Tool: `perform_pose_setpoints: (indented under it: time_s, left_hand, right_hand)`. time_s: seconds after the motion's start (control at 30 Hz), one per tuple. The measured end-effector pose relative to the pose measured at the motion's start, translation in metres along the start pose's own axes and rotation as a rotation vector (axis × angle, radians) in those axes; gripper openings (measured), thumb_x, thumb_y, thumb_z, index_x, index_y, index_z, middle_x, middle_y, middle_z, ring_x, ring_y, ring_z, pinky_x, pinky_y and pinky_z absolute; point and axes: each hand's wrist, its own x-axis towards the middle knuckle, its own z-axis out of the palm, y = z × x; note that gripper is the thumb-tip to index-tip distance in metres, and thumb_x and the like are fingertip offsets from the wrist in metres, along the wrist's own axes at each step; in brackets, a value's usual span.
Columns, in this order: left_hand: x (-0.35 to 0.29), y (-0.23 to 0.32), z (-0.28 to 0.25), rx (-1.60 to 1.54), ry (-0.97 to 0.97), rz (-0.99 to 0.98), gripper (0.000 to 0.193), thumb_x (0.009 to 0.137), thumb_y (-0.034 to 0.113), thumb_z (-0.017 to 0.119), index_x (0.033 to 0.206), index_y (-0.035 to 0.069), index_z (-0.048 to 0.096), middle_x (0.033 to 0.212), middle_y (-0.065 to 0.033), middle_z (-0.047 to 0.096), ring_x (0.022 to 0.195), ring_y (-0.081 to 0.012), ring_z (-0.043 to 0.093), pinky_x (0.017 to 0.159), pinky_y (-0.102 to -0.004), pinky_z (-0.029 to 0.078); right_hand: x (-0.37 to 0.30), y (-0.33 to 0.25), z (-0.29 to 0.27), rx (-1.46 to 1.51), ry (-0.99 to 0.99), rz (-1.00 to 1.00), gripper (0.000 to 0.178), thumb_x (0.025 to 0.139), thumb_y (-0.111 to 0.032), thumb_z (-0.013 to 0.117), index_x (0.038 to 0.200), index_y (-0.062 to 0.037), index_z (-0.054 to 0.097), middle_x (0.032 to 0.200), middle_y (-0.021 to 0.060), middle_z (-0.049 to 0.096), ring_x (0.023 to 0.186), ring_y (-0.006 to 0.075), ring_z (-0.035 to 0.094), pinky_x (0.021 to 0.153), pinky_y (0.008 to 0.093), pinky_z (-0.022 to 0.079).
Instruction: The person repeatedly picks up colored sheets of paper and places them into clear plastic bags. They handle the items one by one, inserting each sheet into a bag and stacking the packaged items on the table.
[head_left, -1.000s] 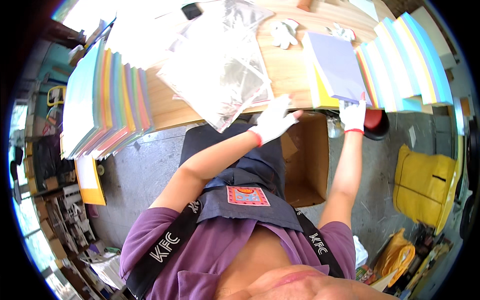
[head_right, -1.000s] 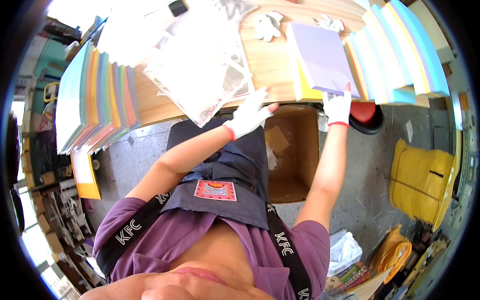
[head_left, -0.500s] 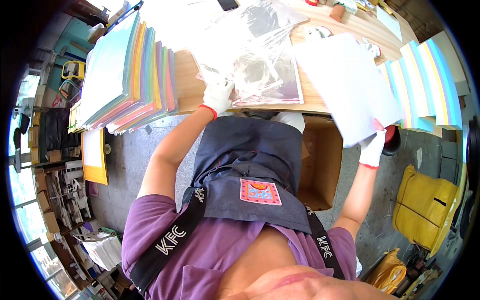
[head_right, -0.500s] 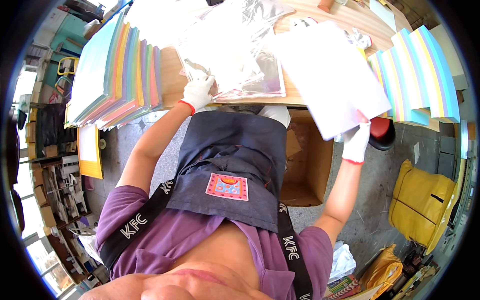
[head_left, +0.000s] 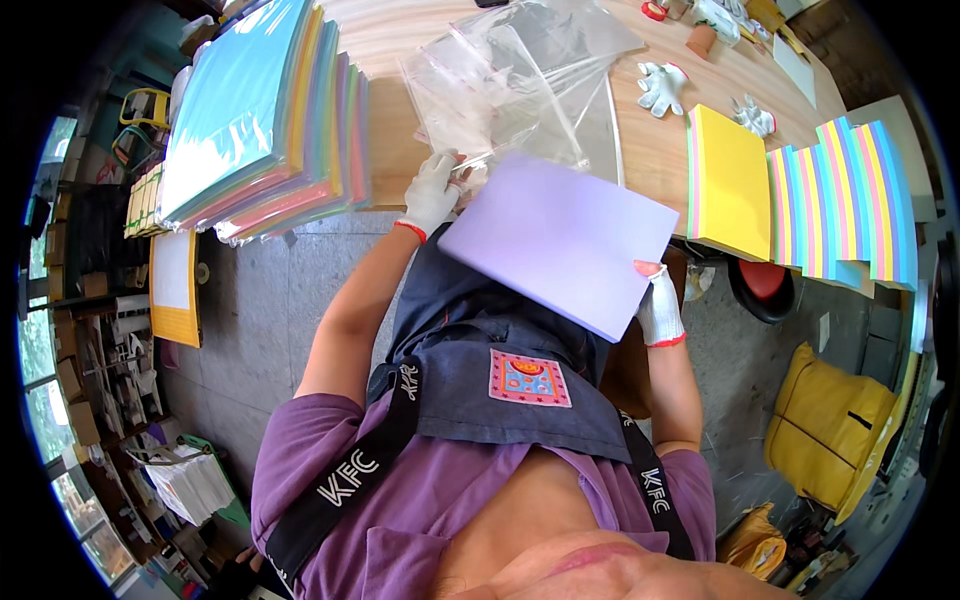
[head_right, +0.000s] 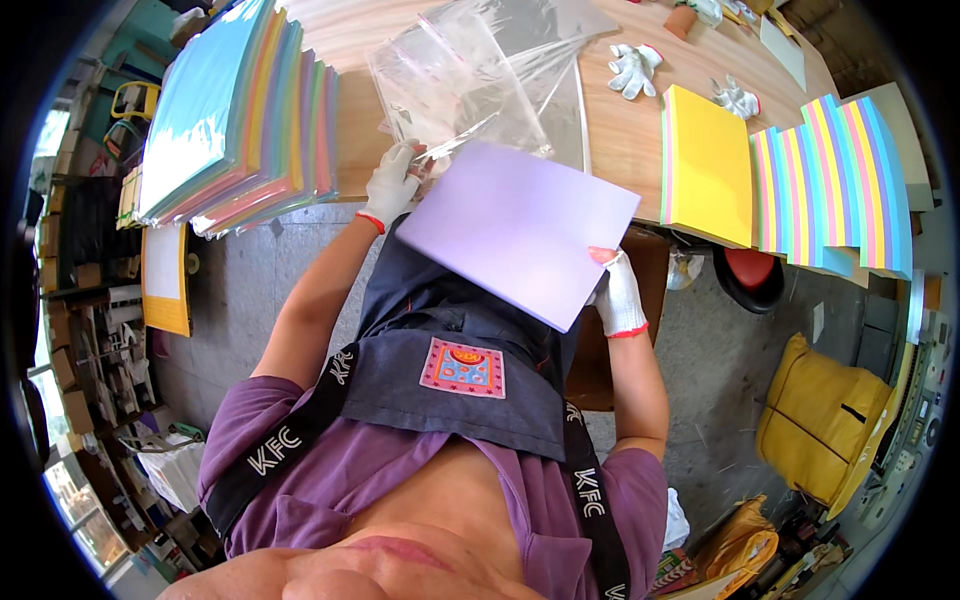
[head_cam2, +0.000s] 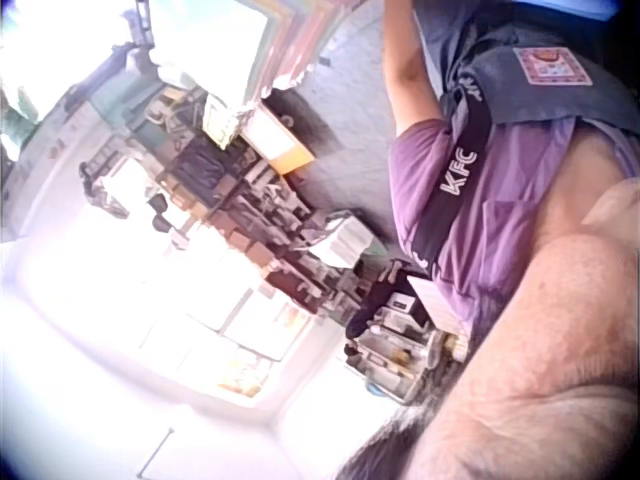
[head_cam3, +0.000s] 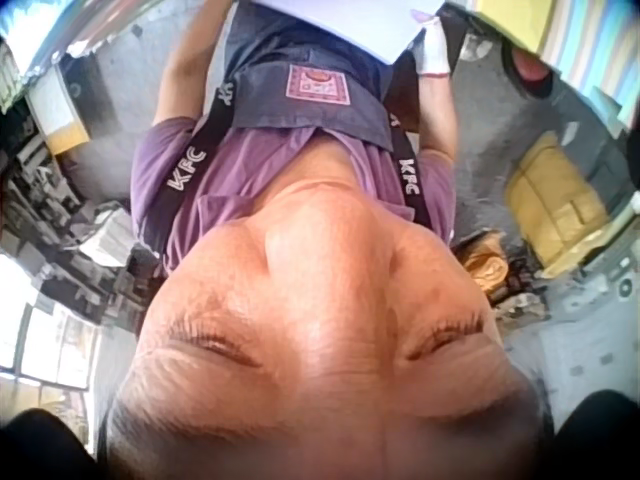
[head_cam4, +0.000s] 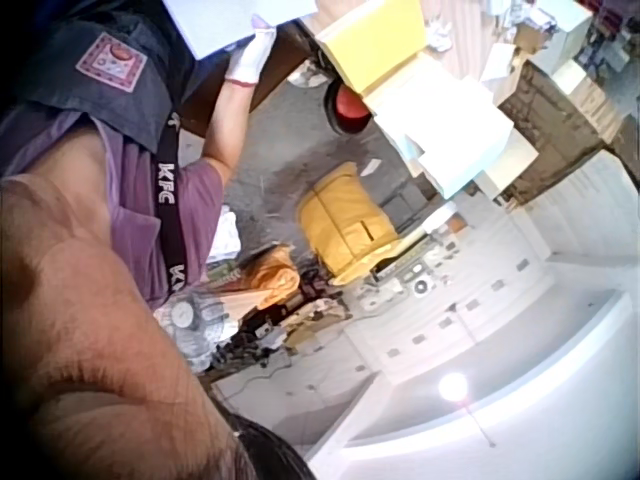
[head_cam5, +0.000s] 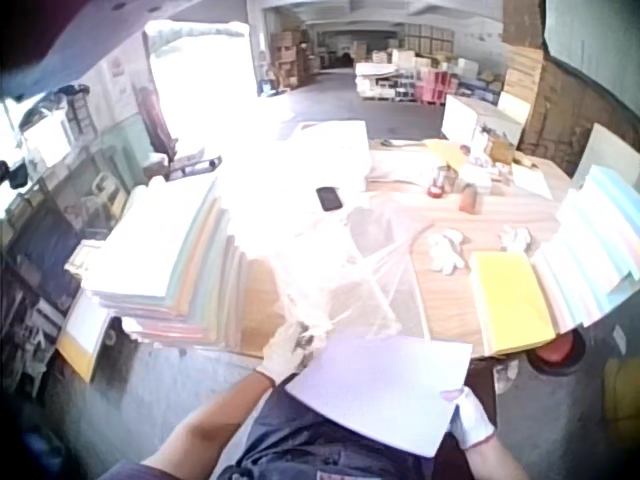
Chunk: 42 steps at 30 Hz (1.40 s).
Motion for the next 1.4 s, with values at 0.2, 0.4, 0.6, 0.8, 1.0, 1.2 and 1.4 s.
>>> perform_pose_setpoints:
  time_s: [0.2,0.4,0.6,0.8,1.0,1.2,1.4]
  left_hand:
    - [0.004,0.007,-0.007,0.087,0.011,-0.037,0.020,0.080,0.010,0.057,0.098,0.017,0.064,0.100,-0.0020,0.064,0.086,-0.0254,0.064,0.070,-0.0393,0.051]
    - [0.006,0.011,-0.004,-0.013,0.133,0.139,0.040,0.073,-0.006,0.057,0.105,0.018,0.065,0.091,-0.0009,0.064,0.067,-0.0210,0.064,0.057,-0.0314,0.049]
    - [-0.036,0.065,0.025,-1.032,0.396,-0.261,0.056,0.081,-0.010,0.056,0.133,0.007,0.043,0.118,-0.0107,0.057,0.091,-0.0172,0.062,0.075,-0.0309,0.054]
    - [-0.020,0.053,0.102,-2.034,0.106,-0.776,0.045,0.098,0.037,0.044,0.126,0.002,0.048,0.112,-0.0141,0.060,0.100,-0.0257,0.062,0.084,-0.0382,0.054]
    - [-0.052,0.066,0.111,-1.958,0.008,-0.809,0.044,0.099,0.040,0.042,0.121,0.003,0.053,0.106,-0.0117,0.062,0.095,-0.0260,0.063,0.083,-0.0358,0.054]
    - [-0.123,0.060,0.095,-0.773,-0.299,-0.215,0.031,0.098,0.024,0.051,0.121,0.004,0.054,0.108,-0.0103,0.063,0.092,-0.0205,0.065,0.080,-0.0341,0.056]
    - [-0.143,0.067,0.098,-1.573,-0.478,-1.094,0.024,0.095,0.012,0.051,0.118,0.009,0.056,0.103,-0.0071,0.064,0.084,-0.0202,0.065,0.071,-0.0353,0.056]
  right_hand:
    - [0.015,0.013,0.001,0.083,0.095,-0.030,0.033,0.084,-0.024,0.063,0.109,-0.0029,0.060,0.093,0.0066,0.067,0.076,0.0168,0.065,0.062,0.0282,0.054]
    - [0.016,0.041,0.034,0.257,0.087,-0.037,0.033,0.085,-0.014,0.062,0.116,-0.0053,0.055,0.097,0.0051,0.065,0.072,0.0138,0.065,0.054,0.0230,0.054]
    - [0.030,0.068,0.049,0.288,0.130,-0.139,0.042,0.084,-0.014,0.063,0.124,-0.0083,0.051,0.109,0.0061,0.060,0.088,0.0174,0.062,0.067,0.0296,0.054]
    - [0.042,0.059,0.061,0.254,0.060,-0.127,0.039,0.085,-0.016,0.062,0.122,-0.0057,0.053,0.099,0.0061,0.065,0.074,0.0165,0.065,0.053,0.0255,0.052]
    - [0.065,0.072,0.073,0.205,0.087,-0.100,0.027,0.084,-0.012,0.064,0.110,-0.0104,0.056,0.081,0.0025,0.062,0.047,0.0124,0.055,0.036,0.0229,0.042]
    - [0.032,0.097,0.072,0.211,0.085,-0.123,0.031,0.086,-0.018,0.068,0.110,-0.0062,0.053,0.075,0.0065,0.062,0.049,0.0160,0.057,0.039,0.0286,0.045]
    - [0.046,0.167,0.037,0.476,0.065,0.109,0.026,0.090,-0.016,0.064,0.109,-0.0002,0.055,0.082,0.0112,0.065,0.060,0.0235,0.064,0.048,0.0344,0.056]
